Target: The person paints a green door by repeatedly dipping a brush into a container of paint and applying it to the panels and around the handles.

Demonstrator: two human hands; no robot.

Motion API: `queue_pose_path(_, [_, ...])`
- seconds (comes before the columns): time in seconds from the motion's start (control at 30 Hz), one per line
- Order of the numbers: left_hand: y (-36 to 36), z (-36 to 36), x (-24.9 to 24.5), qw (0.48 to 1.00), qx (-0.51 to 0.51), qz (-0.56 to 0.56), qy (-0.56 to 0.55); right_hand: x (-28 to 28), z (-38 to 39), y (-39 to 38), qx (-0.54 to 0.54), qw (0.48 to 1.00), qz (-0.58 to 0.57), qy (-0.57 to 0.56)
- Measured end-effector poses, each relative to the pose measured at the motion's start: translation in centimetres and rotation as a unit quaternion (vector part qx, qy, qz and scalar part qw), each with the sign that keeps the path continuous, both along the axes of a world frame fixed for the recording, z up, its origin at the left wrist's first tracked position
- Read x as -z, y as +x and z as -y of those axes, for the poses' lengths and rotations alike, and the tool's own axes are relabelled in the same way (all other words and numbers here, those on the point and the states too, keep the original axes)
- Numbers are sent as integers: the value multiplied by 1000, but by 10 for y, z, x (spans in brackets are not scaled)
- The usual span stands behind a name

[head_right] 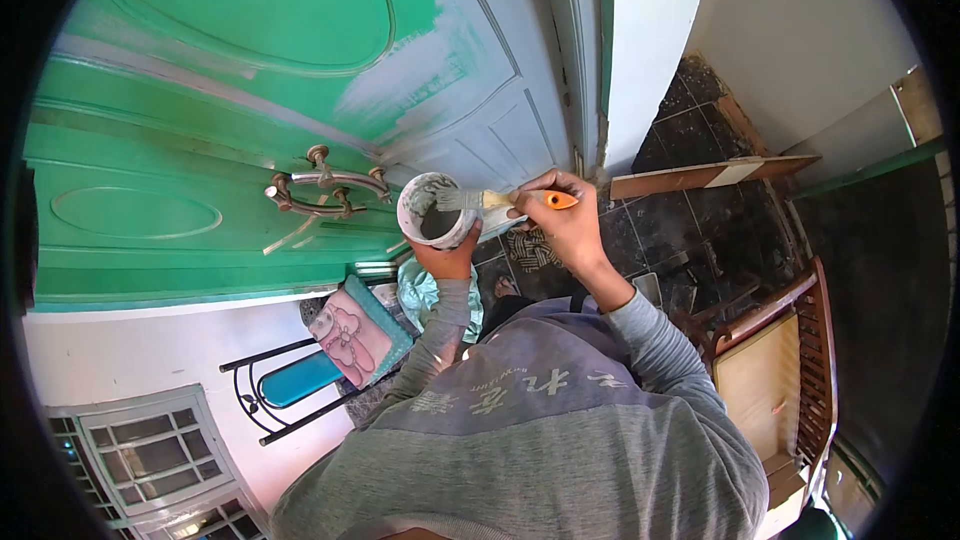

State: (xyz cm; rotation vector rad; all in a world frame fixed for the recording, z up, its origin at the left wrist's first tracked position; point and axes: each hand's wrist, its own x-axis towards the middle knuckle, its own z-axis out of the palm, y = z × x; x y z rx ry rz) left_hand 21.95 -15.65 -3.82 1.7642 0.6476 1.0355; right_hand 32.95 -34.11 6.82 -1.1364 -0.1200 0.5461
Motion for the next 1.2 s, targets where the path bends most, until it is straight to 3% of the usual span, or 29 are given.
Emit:
queue_pose_path(0.2, [4,-30,-5,996,19,-63,55,5,-23,-5,43,998,31,-18])
queue_pose_path(0.3, [6,-45,-1,996,45,-72,0,7,-38,-10,66,998,-12,7])
queue_pose_path(0.5, [4,-77,9,995,94,16,-13,58,-83,10,217,967,-77,105])
queue_pose_path(0.67, [-25,-108,0,987,160,-13,-16,111,-154,34,317,939,100,82])
queue_pose_path(0.87, [-64,-130,-24,986,157,-55,8,132,-196,39,254,883,394,-18])
queue_pose_path(1.03, [-81,-150,-15,986,158,-43,-10,138,-168,91,386,855,344,-51])
queue_pose_path(1.13, [-89,-156,-21,985,164,-50,-31,121,-163,96,546,726,391,-149])
queue_pose_path(1.2, [-88,-149,-28,983,158,-23,-86,140,-183,86,480,744,453,-106])
